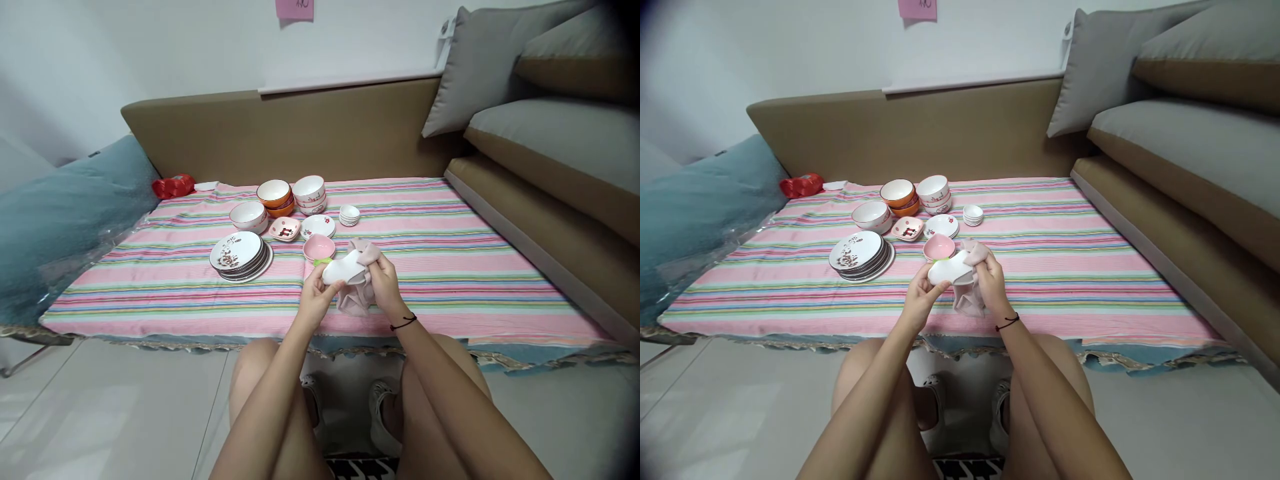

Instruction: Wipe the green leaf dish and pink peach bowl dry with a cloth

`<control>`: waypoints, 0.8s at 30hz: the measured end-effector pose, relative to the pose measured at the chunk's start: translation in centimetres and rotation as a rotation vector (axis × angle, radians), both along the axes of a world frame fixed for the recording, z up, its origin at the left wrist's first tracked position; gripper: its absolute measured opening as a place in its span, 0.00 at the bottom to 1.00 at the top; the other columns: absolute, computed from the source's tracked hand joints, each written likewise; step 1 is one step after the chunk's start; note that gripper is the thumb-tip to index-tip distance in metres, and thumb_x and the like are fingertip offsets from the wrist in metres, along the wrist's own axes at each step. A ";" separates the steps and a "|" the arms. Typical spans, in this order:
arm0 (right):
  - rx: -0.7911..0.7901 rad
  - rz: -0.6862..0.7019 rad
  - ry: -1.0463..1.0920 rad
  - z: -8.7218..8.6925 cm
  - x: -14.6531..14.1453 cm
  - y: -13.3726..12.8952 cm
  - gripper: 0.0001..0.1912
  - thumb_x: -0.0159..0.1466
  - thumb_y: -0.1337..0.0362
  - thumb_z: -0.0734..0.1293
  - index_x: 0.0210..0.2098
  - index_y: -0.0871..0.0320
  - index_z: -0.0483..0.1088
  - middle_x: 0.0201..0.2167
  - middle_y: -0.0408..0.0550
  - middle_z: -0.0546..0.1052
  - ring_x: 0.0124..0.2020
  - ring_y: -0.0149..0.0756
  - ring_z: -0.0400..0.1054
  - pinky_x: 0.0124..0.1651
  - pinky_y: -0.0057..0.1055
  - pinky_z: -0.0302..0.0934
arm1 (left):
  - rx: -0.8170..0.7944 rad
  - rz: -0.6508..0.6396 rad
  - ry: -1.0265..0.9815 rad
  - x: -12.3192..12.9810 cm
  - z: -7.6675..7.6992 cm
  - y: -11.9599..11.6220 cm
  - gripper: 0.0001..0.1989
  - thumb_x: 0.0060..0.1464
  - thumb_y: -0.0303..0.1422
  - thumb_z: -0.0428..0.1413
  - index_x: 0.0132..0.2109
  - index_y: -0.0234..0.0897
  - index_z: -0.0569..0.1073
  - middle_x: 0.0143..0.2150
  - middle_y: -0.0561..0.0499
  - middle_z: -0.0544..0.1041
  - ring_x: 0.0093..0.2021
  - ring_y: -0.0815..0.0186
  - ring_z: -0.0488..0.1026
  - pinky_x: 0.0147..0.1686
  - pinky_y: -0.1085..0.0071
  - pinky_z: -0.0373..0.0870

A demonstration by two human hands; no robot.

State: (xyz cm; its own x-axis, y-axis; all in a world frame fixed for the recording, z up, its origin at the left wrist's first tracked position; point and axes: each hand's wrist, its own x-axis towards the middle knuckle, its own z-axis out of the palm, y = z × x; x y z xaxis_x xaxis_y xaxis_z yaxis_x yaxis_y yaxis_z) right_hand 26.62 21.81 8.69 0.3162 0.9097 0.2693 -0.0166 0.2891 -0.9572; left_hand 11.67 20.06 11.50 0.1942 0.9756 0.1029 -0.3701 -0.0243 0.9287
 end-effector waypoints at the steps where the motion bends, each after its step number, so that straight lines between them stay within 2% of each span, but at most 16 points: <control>1: 0.045 0.036 -0.069 0.2 -0.1 -0.3 0.17 0.61 0.60 0.60 0.47 0.56 0.71 0.49 0.50 0.73 0.50 0.40 0.65 0.53 0.38 0.59 | 0.007 0.004 0.005 0.0 0.0 0.0 0.19 0.38 0.30 0.66 0.41 0.36 0.74 0.36 0.52 0.74 0.37 0.68 0.69 0.40 0.74 0.65; 3: 0.142 0.099 -0.252 0.7 -0.5 -0.8 0.20 0.63 0.62 0.58 0.54 0.54 0.67 0.58 0.49 0.66 0.61 0.41 0.55 0.61 0.42 0.51 | 0.028 0.011 0.018 0.0 -0.1 0.1 0.19 0.39 0.31 0.66 0.41 0.36 0.74 0.37 0.51 0.74 0.37 0.68 0.70 0.40 0.74 0.65; 6: 0.265 0.156 -0.513 1.2 -1.0 -1.5 0.22 0.64 0.64 0.57 0.58 0.51 0.63 0.61 0.46 0.63 0.68 0.42 0.42 0.67 0.49 0.37 | 0.054 0.016 0.035 0.0 -0.2 0.3 0.19 0.39 0.33 0.66 0.41 0.35 0.73 0.37 0.51 0.74 0.37 0.68 0.70 0.39 0.74 0.66; 9: 0.338 0.186 -0.612 1.3 -1.2 -1.7 0.24 0.64 0.66 0.57 0.60 0.49 0.60 0.60 0.44 0.65 0.67 0.42 0.43 0.67 0.53 0.29 | 0.070 0.015 0.036 -0.1 -0.3 0.4 0.19 0.39 0.33 0.66 0.40 0.35 0.73 0.35 0.52 0.73 0.36 0.69 0.69 0.38 0.75 0.66; 12: 0.309 0.147 -0.536 1.0 -1.1 -1.3 0.23 0.65 0.66 0.57 0.59 0.49 0.62 0.61 0.43 0.64 0.67 0.40 0.45 0.67 0.49 0.34 | 0.078 0.036 0.039 -0.2 -0.3 0.4 0.18 0.40 0.33 0.66 0.41 0.36 0.72 0.36 0.52 0.73 0.36 0.70 0.69 0.38 0.75 0.66; 15: 0.184 0.086 -0.330 0.7 -0.8 -0.7 0.21 0.65 0.64 0.58 0.57 0.51 0.65 0.61 0.45 0.64 0.65 0.40 0.51 0.66 0.44 0.43 | 0.070 0.062 0.045 -0.1 -0.2 0.4 0.18 0.40 0.33 0.66 0.40 0.36 0.72 0.35 0.52 0.73 0.36 0.70 0.69 0.38 0.75 0.65; 19: 0.015 0.034 -0.098 0.6 -0.6 -0.5 0.21 0.63 0.61 0.61 0.56 0.53 0.67 0.58 0.46 0.68 0.59 0.42 0.61 0.63 0.43 0.52 | 0.068 0.076 0.053 -0.1 -0.2 0.4 0.16 0.40 0.33 0.65 0.38 0.35 0.72 0.32 0.53 0.71 0.34 0.71 0.67 0.36 0.76 0.65; 21: 0.034 0.028 -0.105 0.7 -0.7 -0.8 0.21 0.64 0.62 0.60 0.57 0.52 0.66 0.58 0.46 0.67 0.60 0.42 0.59 0.63 0.43 0.51 | 0.069 0.075 0.044 -0.1 -0.3 0.4 0.17 0.40 0.33 0.65 0.39 0.35 0.72 0.32 0.53 0.71 0.33 0.71 0.67 0.35 0.76 0.64; 24: 0.199 0.083 -0.288 0.9 -0.8 -1.4 0.22 0.65 0.65 0.58 0.58 0.52 0.64 0.62 0.44 0.63 0.65 0.41 0.50 0.67 0.44 0.44 | 0.064 0.091 0.024 -0.1 -0.5 0.6 0.17 0.41 0.33 0.65 0.40 0.36 0.71 0.33 0.53 0.71 0.34 0.71 0.67 0.35 0.76 0.64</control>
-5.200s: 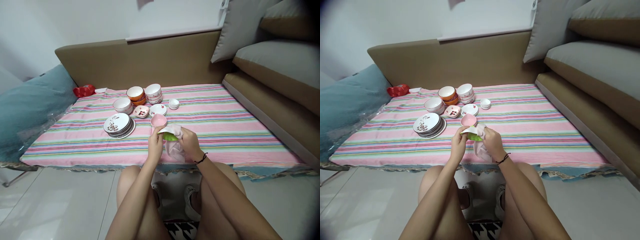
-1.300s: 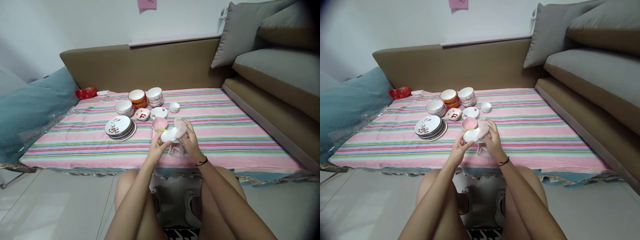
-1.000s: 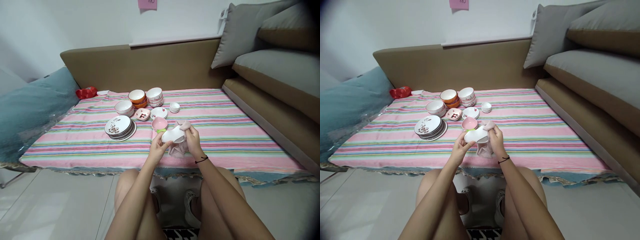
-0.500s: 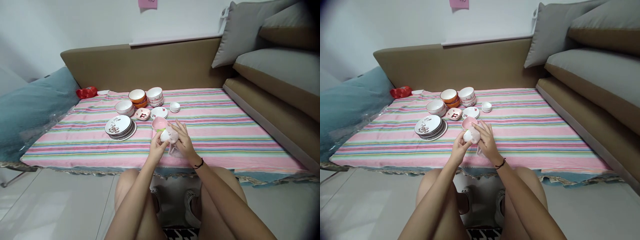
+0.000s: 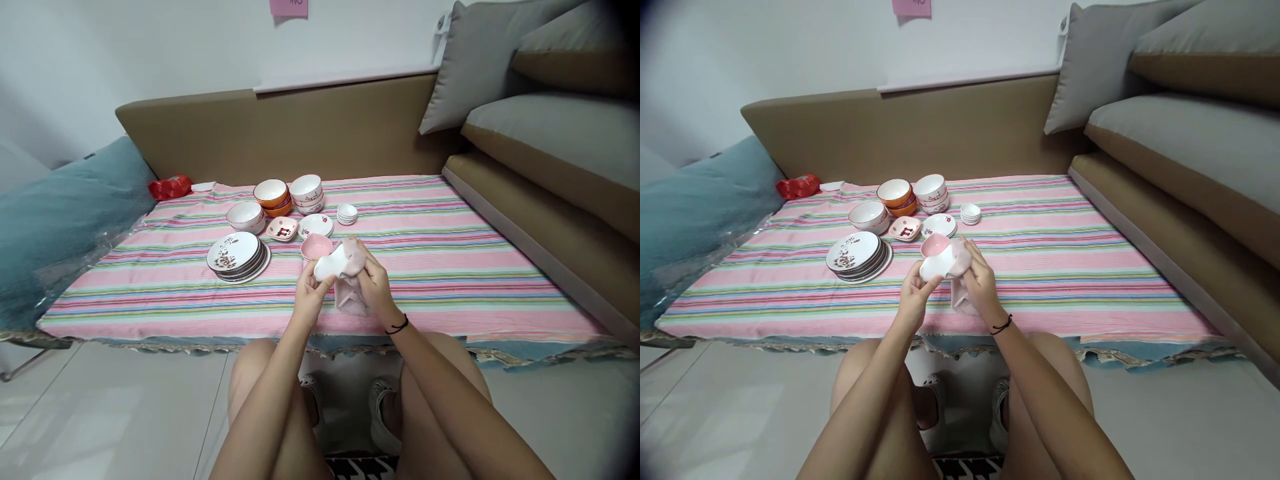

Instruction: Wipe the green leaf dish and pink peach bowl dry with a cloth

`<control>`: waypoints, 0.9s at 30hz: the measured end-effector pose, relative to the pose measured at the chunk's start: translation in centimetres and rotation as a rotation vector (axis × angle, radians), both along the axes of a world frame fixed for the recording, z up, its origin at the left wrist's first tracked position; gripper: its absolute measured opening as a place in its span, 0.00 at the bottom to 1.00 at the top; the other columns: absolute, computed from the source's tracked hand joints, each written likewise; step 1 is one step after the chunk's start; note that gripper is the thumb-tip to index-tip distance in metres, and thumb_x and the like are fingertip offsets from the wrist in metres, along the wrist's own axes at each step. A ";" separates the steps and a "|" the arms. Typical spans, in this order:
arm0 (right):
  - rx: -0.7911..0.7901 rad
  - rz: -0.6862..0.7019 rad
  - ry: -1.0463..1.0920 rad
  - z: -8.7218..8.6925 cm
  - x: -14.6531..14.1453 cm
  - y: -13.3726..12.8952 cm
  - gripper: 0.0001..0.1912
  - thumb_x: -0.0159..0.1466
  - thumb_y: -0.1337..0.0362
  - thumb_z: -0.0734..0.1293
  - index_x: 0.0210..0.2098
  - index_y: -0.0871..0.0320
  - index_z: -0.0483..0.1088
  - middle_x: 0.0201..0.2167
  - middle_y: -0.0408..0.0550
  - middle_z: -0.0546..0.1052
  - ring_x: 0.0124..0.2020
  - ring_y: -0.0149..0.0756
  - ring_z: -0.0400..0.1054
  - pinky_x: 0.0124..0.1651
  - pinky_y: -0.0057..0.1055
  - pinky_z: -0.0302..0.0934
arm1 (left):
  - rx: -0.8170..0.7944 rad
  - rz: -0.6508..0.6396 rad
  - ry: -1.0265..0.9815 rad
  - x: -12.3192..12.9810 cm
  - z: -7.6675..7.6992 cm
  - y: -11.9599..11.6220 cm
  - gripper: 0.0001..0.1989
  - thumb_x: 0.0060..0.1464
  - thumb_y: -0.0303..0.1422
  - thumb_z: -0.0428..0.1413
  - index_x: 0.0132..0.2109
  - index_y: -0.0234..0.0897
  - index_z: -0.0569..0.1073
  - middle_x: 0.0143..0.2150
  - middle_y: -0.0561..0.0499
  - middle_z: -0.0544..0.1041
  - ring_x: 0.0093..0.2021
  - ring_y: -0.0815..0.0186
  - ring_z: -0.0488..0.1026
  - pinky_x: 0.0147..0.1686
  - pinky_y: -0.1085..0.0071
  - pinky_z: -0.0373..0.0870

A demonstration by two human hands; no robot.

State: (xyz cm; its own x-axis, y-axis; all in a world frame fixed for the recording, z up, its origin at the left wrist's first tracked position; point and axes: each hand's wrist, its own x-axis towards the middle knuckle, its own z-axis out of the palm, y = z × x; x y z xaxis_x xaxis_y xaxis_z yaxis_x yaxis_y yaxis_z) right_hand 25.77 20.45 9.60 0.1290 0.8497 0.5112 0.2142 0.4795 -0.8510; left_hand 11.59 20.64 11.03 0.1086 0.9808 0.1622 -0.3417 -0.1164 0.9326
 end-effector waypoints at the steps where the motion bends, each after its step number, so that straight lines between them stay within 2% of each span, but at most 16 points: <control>1: 0.061 0.038 -0.085 0.1 -0.1 -0.2 0.22 0.65 0.66 0.57 0.59 0.52 0.63 0.62 0.44 0.62 0.67 0.41 0.47 0.67 0.45 0.42 | -0.004 0.009 -0.008 0.0 0.0 0.1 0.16 0.42 0.33 0.65 0.39 0.36 0.71 0.33 0.53 0.71 0.33 0.71 0.67 0.35 0.76 0.64; 4: 0.185 0.131 -0.275 0.2 -0.3 -0.4 0.25 0.65 0.68 0.56 0.61 0.50 0.60 0.61 0.42 0.63 0.68 0.40 0.44 0.68 0.48 0.37 | -0.022 0.019 -0.035 -0.1 -0.1 0.2 0.15 0.42 0.33 0.64 0.37 0.36 0.70 0.32 0.54 0.70 0.33 0.72 0.67 0.35 0.77 0.64; 7: 0.166 0.095 -0.251 0.2 -0.3 -0.1 0.25 0.65 0.67 0.56 0.62 0.50 0.58 0.62 0.43 0.63 0.67 0.39 0.46 0.68 0.48 0.37 | -0.039 0.017 -0.053 -0.2 -0.2 0.2 0.16 0.41 0.33 0.65 0.38 0.36 0.70 0.34 0.53 0.71 0.34 0.71 0.68 0.37 0.76 0.65; 9: 0.088 0.026 -0.114 0.2 -0.3 0.3 0.23 0.65 0.65 0.57 0.60 0.52 0.61 0.62 0.45 0.62 0.66 0.39 0.48 0.67 0.45 0.42 | -0.061 0.016 -0.077 -0.3 -0.1 0.1 0.17 0.40 0.33 0.65 0.39 0.36 0.71 0.35 0.52 0.72 0.36 0.70 0.68 0.38 0.76 0.66; 11: -0.015 -0.022 0.053 0.1 -0.1 0.7 0.21 0.65 0.63 0.58 0.56 0.54 0.66 0.59 0.47 0.66 0.63 0.39 0.54 0.65 0.41 0.48 | -0.094 0.010 -0.122 -0.4 0.0 0.1 0.18 0.40 0.32 0.66 0.39 0.36 0.71 0.35 0.52 0.73 0.36 0.71 0.69 0.39 0.76 0.66; 13: -0.134 -0.064 0.190 0.0 0.0 0.9 0.16 0.62 0.62 0.60 0.48 0.56 0.72 0.51 0.48 0.74 0.55 0.41 0.64 0.59 0.39 0.56 | -0.129 0.006 -0.184 -0.6 0.1 0.1 0.18 0.39 0.31 0.66 0.39 0.36 0.71 0.35 0.52 0.73 0.36 0.71 0.70 0.40 0.75 0.67; 15: -0.241 -0.104 0.301 -0.3 0.2 1.1 0.13 0.59 0.60 0.64 0.40 0.58 0.74 0.40 0.47 0.77 0.46 0.41 0.69 0.51 0.37 0.62 | -0.160 0.007 -0.255 -0.8 0.3 0.1 0.19 0.38 0.31 0.66 0.40 0.37 0.71 0.37 0.52 0.74 0.38 0.71 0.71 0.41 0.74 0.68; 17: -0.301 -0.096 0.426 -0.5 0.3 1.2 0.12 0.55 0.60 0.67 0.37 0.58 0.74 0.35 0.45 0.78 0.40 0.39 0.69 0.45 0.35 0.63 | -0.189 0.012 -0.310 -0.9 0.3 0.3 0.20 0.38 0.31 0.67 0.41 0.39 0.71 0.40 0.53 0.75 0.38 0.70 0.72 0.41 0.74 0.69; 22: -0.312 0.029 0.804 -0.4 0.4 1.5 0.18 0.46 0.61 0.74 0.37 0.55 0.74 0.34 0.41 0.78 0.35 0.32 0.70 0.39 0.29 0.64 | -0.263 -0.007 -0.332 -0.9 0.3 0.5 0.21 0.38 0.32 0.67 0.42 0.39 0.71 0.41 0.53 0.75 0.36 0.73 0.72 0.36 0.76 0.71; 25: -0.362 0.019 0.904 -0.2 0.6 1.6 0.18 0.42 0.60 0.75 0.32 0.56 0.73 0.29 0.40 0.77 0.29 0.30 0.69 0.32 0.27 0.64 | -0.269 -0.052 -0.285 -0.8 0.2 0.4 0.21 0.38 0.33 0.67 0.42 0.37 0.71 0.39 0.53 0.75 0.34 0.73 0.72 0.33 0.78 0.71; 27: -0.411 -0.020 0.916 -0.2 0.7 1.6 0.17 0.42 0.56 0.75 0.29 0.57 0.71 0.25 0.41 0.76 0.25 0.31 0.68 0.28 0.27 0.63 | -0.264 -0.091 -0.246 -0.7 0.2 0.3 0.22 0.39 0.33 0.67 0.43 0.36 0.71 0.39 0.52 0.75 0.34 0.72 0.72 0.32 0.78 0.71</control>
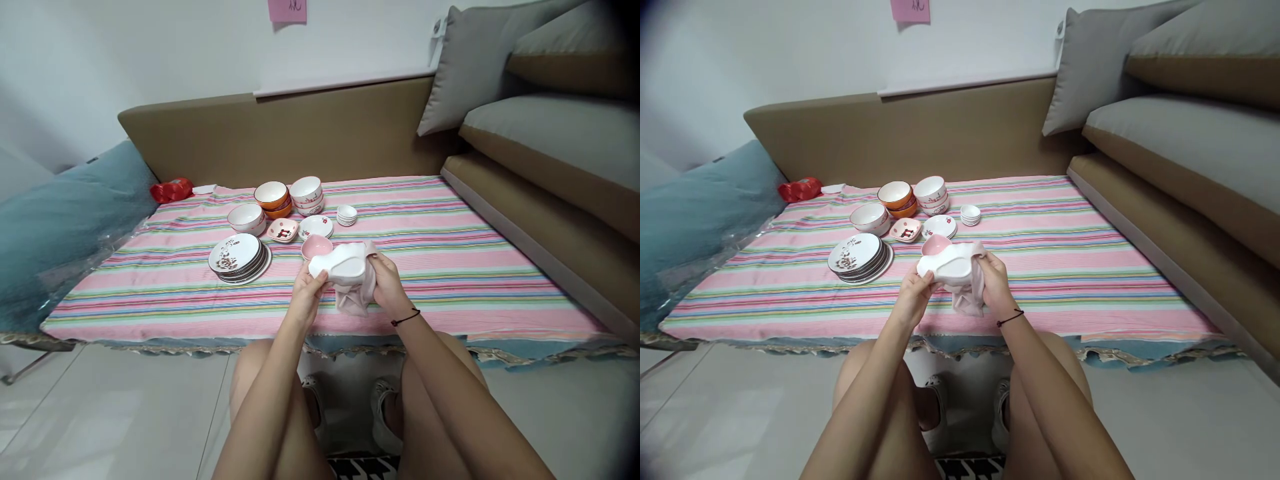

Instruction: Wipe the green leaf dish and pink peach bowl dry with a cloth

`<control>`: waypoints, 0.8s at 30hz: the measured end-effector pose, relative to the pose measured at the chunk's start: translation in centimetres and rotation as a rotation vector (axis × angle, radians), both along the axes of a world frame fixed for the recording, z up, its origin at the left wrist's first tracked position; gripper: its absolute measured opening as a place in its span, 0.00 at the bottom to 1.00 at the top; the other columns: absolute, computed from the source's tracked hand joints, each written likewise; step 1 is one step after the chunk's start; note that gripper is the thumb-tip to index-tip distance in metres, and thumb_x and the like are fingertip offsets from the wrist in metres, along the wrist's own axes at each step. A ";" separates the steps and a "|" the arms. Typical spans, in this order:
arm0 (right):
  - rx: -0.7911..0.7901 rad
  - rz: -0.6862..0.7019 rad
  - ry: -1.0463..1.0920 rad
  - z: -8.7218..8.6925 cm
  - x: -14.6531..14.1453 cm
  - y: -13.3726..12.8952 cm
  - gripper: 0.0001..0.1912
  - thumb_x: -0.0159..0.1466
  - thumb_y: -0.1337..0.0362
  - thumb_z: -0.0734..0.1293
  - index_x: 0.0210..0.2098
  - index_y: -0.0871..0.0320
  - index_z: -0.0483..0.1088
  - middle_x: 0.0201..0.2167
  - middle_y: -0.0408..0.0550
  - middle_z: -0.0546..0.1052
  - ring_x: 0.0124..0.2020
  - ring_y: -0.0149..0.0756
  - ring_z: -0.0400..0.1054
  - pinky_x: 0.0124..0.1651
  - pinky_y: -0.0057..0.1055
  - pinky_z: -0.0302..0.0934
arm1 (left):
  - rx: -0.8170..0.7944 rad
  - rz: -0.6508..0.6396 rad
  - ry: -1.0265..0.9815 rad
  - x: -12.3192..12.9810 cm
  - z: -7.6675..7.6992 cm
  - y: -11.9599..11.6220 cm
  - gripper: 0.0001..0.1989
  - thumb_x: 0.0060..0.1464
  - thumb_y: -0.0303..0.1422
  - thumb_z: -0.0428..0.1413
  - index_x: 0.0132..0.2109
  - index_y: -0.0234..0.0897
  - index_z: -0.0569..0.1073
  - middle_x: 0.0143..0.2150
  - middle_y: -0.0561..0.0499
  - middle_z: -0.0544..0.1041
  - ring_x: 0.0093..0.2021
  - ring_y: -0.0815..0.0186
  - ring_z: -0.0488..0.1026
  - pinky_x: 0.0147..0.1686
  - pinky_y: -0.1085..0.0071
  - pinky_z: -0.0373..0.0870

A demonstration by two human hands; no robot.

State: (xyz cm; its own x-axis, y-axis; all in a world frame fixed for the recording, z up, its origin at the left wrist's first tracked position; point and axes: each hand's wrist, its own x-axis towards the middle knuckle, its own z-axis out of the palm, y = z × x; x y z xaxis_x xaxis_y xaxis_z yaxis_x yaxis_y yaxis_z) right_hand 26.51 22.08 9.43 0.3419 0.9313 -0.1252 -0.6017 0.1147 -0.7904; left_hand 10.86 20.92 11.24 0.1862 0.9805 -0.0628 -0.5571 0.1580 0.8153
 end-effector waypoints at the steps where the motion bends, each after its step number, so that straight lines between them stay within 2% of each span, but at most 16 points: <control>1: -0.034 -0.012 0.001 -0.1 0.1 0.0 0.18 0.43 0.54 0.75 0.28 0.58 0.71 0.23 0.41 0.76 0.24 0.32 0.68 0.27 0.28 0.63 | 0.004 -0.020 0.012 0.0 0.0 -0.1 0.22 0.39 0.32 0.66 0.43 0.36 0.71 0.39 0.52 0.75 0.34 0.72 0.72 0.33 0.77 0.71; 4: -0.112 -0.053 0.006 -0.4 0.2 0.3 0.19 0.46 0.49 0.72 0.27 0.58 0.69 0.20 0.42 0.74 0.23 0.34 0.68 0.26 0.30 0.63 | 0.003 -0.054 0.026 0.2 -0.1 -0.1 0.22 0.40 0.32 0.66 0.43 0.35 0.71 0.38 0.51 0.75 0.35 0.72 0.72 0.33 0.77 0.71; 8: -0.088 -0.045 0.012 -0.8 0.3 0.5 0.16 0.47 0.54 0.72 0.29 0.57 0.69 0.21 0.41 0.75 0.25 0.35 0.70 0.30 0.32 0.65 | -0.025 0.000 0.001 0.3 -0.2 0.1 0.21 0.39 0.33 0.66 0.43 0.37 0.70 0.39 0.52 0.74 0.33 0.73 0.72 0.33 0.77 0.70; 12: 0.026 0.082 0.007 -0.6 0.4 0.3 0.16 0.46 0.62 0.72 0.34 0.56 0.70 0.25 0.40 0.76 0.27 0.34 0.71 0.32 0.31 0.65 | -0.040 0.061 -0.067 0.3 0.0 0.3 0.20 0.39 0.34 0.66 0.41 0.37 0.70 0.37 0.53 0.74 0.32 0.74 0.71 0.32 0.77 0.70; 16: 0.055 0.200 0.026 -0.1 0.3 -0.3 0.18 0.42 0.66 0.74 0.33 0.56 0.70 0.26 0.38 0.77 0.26 0.30 0.70 0.30 0.26 0.64 | -0.024 0.088 -0.062 0.2 0.1 0.3 0.19 0.41 0.35 0.65 0.41 0.37 0.70 0.38 0.53 0.74 0.33 0.73 0.71 0.33 0.77 0.69; 19: 0.019 0.199 0.039 -0.2 0.1 -0.4 0.17 0.44 0.61 0.75 0.32 0.56 0.69 0.28 0.40 0.78 0.28 0.32 0.71 0.31 0.28 0.65 | 0.057 0.037 0.032 0.1 0.0 0.2 0.21 0.41 0.34 0.65 0.44 0.37 0.70 0.40 0.51 0.74 0.37 0.71 0.71 0.37 0.76 0.69; 24: -0.038 0.103 0.000 -1.0 0.1 0.0 0.21 0.48 0.51 0.72 0.36 0.56 0.69 0.28 0.43 0.78 0.30 0.38 0.73 0.34 0.34 0.68 | 0.146 -0.043 0.139 0.3 0.1 -0.1 0.21 0.42 0.34 0.65 0.44 0.36 0.70 0.38 0.50 0.74 0.38 0.69 0.71 0.41 0.73 0.69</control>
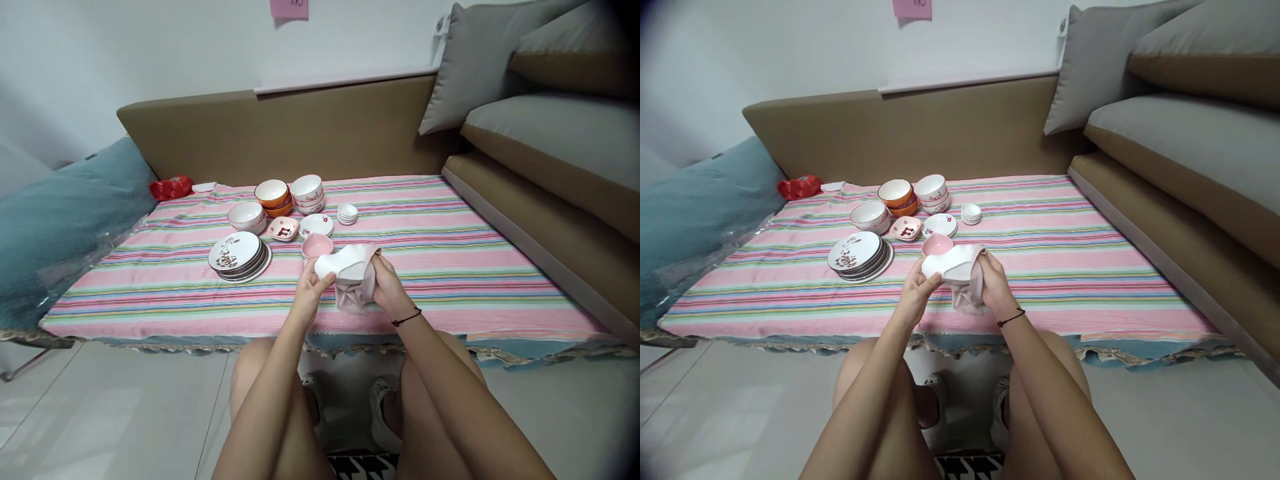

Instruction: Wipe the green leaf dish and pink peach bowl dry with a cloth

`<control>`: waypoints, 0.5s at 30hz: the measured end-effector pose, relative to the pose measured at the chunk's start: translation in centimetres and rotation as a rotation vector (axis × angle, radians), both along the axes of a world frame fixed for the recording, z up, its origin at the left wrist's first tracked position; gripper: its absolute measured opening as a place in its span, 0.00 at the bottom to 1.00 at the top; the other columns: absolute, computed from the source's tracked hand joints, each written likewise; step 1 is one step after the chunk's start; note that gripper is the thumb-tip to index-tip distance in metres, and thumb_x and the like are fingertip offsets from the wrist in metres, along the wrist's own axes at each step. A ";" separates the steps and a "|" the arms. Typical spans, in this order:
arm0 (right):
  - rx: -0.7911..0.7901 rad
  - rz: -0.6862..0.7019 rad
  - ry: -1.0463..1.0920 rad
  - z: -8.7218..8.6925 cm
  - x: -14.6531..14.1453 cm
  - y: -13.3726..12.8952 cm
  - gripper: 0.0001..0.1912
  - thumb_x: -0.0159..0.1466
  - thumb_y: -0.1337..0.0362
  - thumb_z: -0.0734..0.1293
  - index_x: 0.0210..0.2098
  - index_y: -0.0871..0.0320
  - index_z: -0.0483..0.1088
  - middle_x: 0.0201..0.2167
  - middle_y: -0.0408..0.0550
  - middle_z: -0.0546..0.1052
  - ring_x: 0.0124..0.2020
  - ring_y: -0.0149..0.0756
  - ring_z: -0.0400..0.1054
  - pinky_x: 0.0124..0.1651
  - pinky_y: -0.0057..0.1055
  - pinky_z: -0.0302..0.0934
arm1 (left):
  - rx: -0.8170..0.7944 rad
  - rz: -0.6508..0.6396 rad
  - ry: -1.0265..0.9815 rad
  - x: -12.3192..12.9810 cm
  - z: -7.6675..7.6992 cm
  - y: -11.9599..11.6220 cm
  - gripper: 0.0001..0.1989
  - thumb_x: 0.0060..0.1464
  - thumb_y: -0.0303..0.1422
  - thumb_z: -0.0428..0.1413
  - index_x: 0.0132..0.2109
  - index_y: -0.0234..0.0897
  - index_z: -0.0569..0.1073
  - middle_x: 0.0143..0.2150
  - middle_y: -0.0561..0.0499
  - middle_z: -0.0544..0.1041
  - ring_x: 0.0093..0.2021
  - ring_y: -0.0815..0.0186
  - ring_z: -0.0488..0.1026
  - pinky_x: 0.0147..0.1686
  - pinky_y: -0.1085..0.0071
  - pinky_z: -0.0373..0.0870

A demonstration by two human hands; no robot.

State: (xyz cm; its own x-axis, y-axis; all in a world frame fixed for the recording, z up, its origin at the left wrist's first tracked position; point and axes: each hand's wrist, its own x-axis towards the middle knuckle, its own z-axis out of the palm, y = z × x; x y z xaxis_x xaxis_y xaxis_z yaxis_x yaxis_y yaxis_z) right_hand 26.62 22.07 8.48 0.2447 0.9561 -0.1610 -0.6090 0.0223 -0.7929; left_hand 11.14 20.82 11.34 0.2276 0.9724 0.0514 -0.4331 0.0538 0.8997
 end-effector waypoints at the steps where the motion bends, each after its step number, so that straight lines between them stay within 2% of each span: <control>1: -0.004 -0.013 -0.007 -0.1 0.1 0.1 0.21 0.49 0.49 0.72 0.36 0.56 0.69 0.28 0.43 0.78 0.30 0.39 0.73 0.34 0.36 0.68 | -0.004 0.001 0.001 0.1 0.0 0.0 0.21 0.42 0.34 0.65 0.44 0.36 0.70 0.38 0.50 0.74 0.38 0.69 0.71 0.40 0.73 0.69; 4: 0.002 -0.029 0.013 -0.1 0.3 0.3 0.19 0.50 0.50 0.71 0.35 0.56 0.69 0.26 0.42 0.78 0.29 0.39 0.74 0.35 0.38 0.69 | -0.057 0.021 -0.056 0.2 0.0 0.1 0.21 0.41 0.34 0.65 0.44 0.37 0.70 0.40 0.50 0.74 0.38 0.69 0.71 0.38 0.74 0.69; 9: 0.043 0.061 0.059 0.9 0.4 -0.1 0.17 0.42 0.64 0.74 0.32 0.55 0.71 0.26 0.40 0.78 0.29 0.37 0.73 0.36 0.36 0.69 | -0.157 0.105 -0.202 0.0 -0.3 0.6 0.20 0.41 0.34 0.65 0.42 0.39 0.70 0.39 0.53 0.74 0.35 0.73 0.71 0.34 0.76 0.69; 15: 0.140 0.186 -0.037 1.6 0.2 -0.8 0.18 0.44 0.66 0.72 0.36 0.56 0.73 0.32 0.43 0.79 0.33 0.37 0.73 0.37 0.32 0.67 | -0.171 0.153 -0.313 -0.3 -0.1 1.0 0.16 0.43 0.33 0.64 0.41 0.38 0.70 0.43 0.50 0.76 0.41 0.69 0.72 0.39 0.74 0.70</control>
State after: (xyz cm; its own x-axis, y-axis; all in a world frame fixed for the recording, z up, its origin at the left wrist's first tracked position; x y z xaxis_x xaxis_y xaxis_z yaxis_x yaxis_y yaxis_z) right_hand 26.87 21.30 10.04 0.0652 0.9977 -0.0182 -0.5834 0.0233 -0.8118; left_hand 10.88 21.83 11.22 0.0781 0.9945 -0.0702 -0.6997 0.1048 0.7067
